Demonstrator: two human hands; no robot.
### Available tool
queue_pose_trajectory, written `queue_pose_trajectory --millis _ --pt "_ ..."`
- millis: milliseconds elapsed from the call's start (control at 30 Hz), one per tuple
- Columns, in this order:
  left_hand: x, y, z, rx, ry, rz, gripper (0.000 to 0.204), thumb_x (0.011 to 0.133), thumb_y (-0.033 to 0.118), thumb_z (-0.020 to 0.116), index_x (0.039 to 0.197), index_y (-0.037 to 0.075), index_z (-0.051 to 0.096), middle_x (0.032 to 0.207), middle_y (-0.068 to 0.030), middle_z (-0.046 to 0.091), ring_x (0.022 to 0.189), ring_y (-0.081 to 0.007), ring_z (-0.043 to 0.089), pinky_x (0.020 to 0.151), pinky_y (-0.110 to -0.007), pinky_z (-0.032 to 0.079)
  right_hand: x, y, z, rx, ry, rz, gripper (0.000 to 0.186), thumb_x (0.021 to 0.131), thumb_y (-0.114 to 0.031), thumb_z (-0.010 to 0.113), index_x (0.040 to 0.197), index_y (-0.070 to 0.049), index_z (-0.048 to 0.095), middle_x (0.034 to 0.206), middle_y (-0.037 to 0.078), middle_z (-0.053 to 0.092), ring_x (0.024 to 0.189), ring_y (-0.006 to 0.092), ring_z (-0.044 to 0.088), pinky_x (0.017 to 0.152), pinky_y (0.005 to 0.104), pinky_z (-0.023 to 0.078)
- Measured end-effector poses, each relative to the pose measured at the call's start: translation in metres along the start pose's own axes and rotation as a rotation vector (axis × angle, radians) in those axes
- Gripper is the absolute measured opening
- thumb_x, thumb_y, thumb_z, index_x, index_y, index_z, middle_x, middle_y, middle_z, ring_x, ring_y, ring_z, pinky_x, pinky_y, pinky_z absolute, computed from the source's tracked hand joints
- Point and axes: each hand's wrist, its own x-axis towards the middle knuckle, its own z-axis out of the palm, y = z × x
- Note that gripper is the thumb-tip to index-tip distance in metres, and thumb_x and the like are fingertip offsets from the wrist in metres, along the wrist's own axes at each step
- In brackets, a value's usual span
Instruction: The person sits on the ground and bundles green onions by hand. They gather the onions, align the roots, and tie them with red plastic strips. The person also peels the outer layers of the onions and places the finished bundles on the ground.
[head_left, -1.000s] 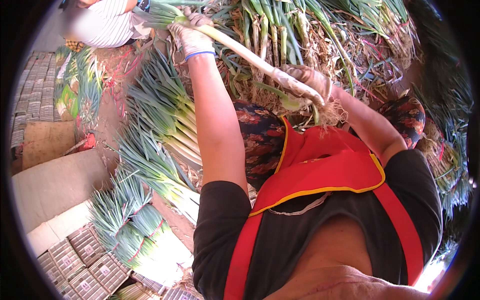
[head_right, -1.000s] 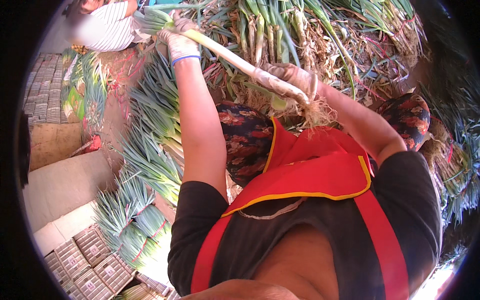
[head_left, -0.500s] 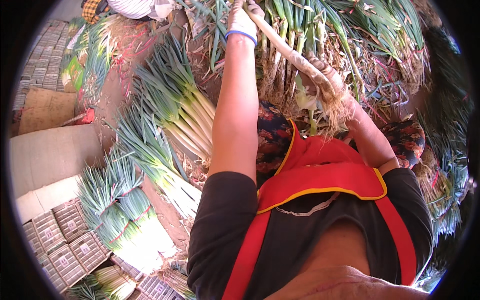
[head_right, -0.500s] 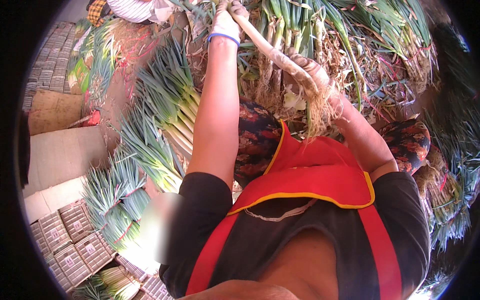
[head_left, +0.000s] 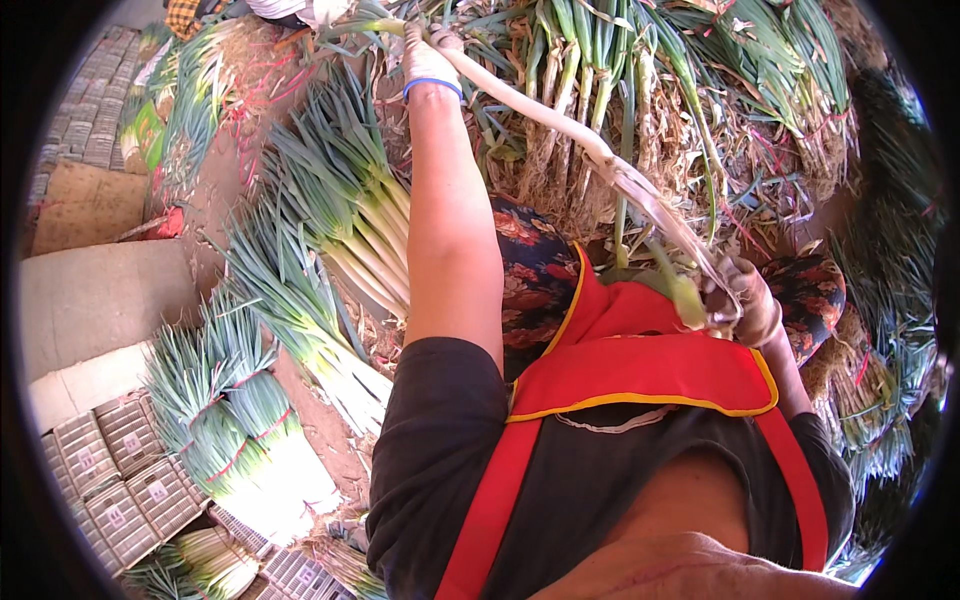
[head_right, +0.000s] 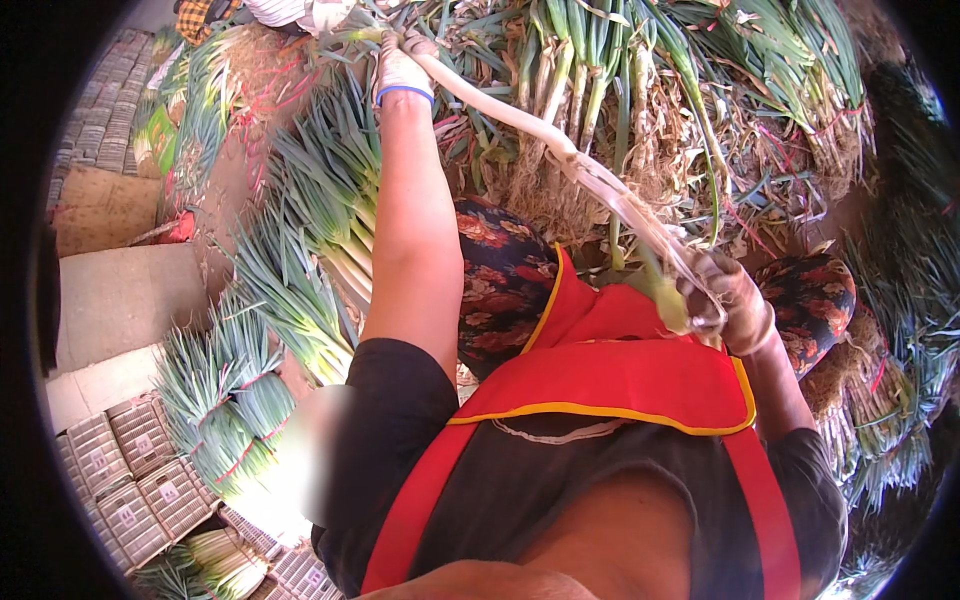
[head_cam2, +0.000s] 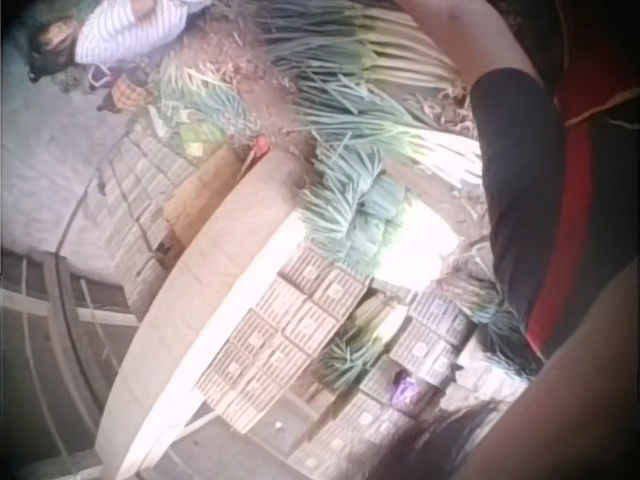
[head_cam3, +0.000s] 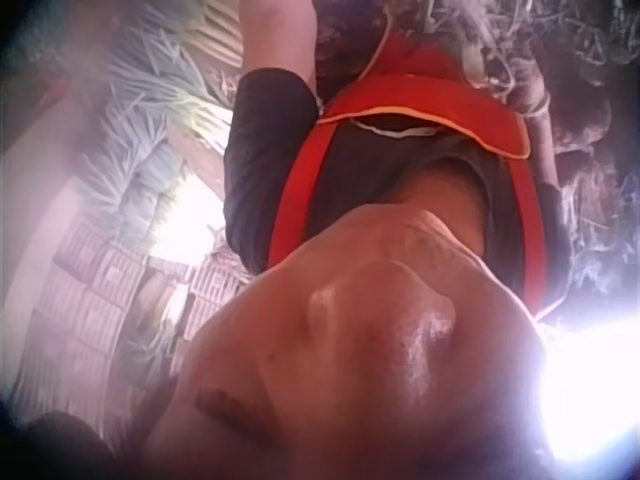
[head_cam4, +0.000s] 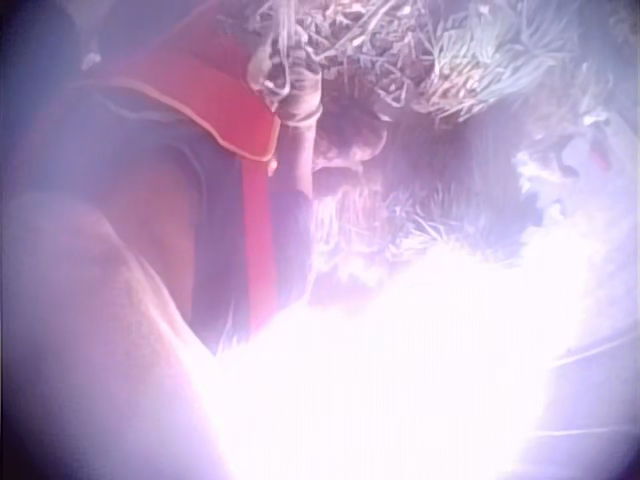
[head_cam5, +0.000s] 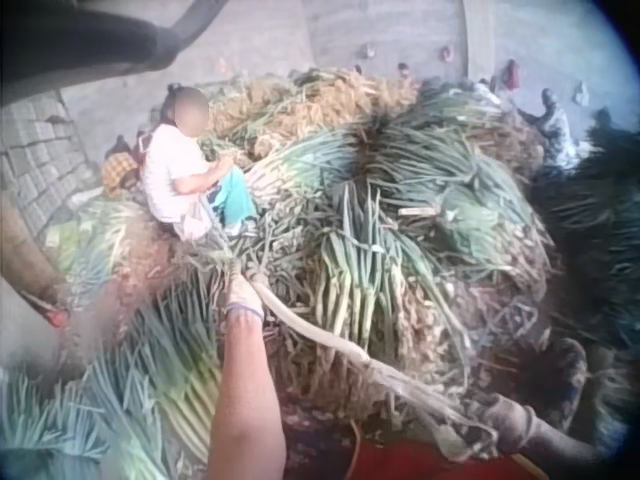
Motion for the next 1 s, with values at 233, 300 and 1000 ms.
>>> queue_pose_trajectory --millis 233,300,1000 --pt "-0.034 0.001 0.037 -0.006 0.045 0.123 0.036 0.092 0.044 0.051 0.080 0.011 0.050 0.059 0.0033 0.038 0.044 -0.0089 0.032 0.039 -0.022 0.028 -0.042 -0.026 -0.022 -0.181 0.264 -0.148 0.021 0.081 -0.025 0.056 0.072 -0.006 0.055 0.066 0.000 0.051 0.056 0.0064 0.048 0.051 0.0181 0.036" --pt "-0.017 0.014 0.028 0.005 -0.043 0.117 0.035 0.092 0.043 0.052 0.081 0.010 0.050 0.059 0.0021 0.037 0.044 -0.0099 0.032 0.040 -0.023 0.028 -0.002 -0.032 -0.032 -0.208 0.271 -0.106 0.030 0.095 -0.033 0.047 0.089 -0.005 0.056 0.067 -0.003 0.051 0.051 0.0056 0.045 0.046 0.0205 0.038" --pt "-0.069 -0.111 0.088 0.322 -0.111 -0.005 0.018 0.087 0.014 0.061 0.100 0.016 0.048 0.077 -0.0006 0.053 0.068 -0.0156 0.054 0.059 -0.037 0.050 0.281 -0.004 0.062 -1.055 0.524 -0.682 0.025 0.093 -0.019 0.048 0.109 -0.005 0.060 0.088 0.017 0.066 0.081 0.0286 0.064 0.070 0.0368 0.050"
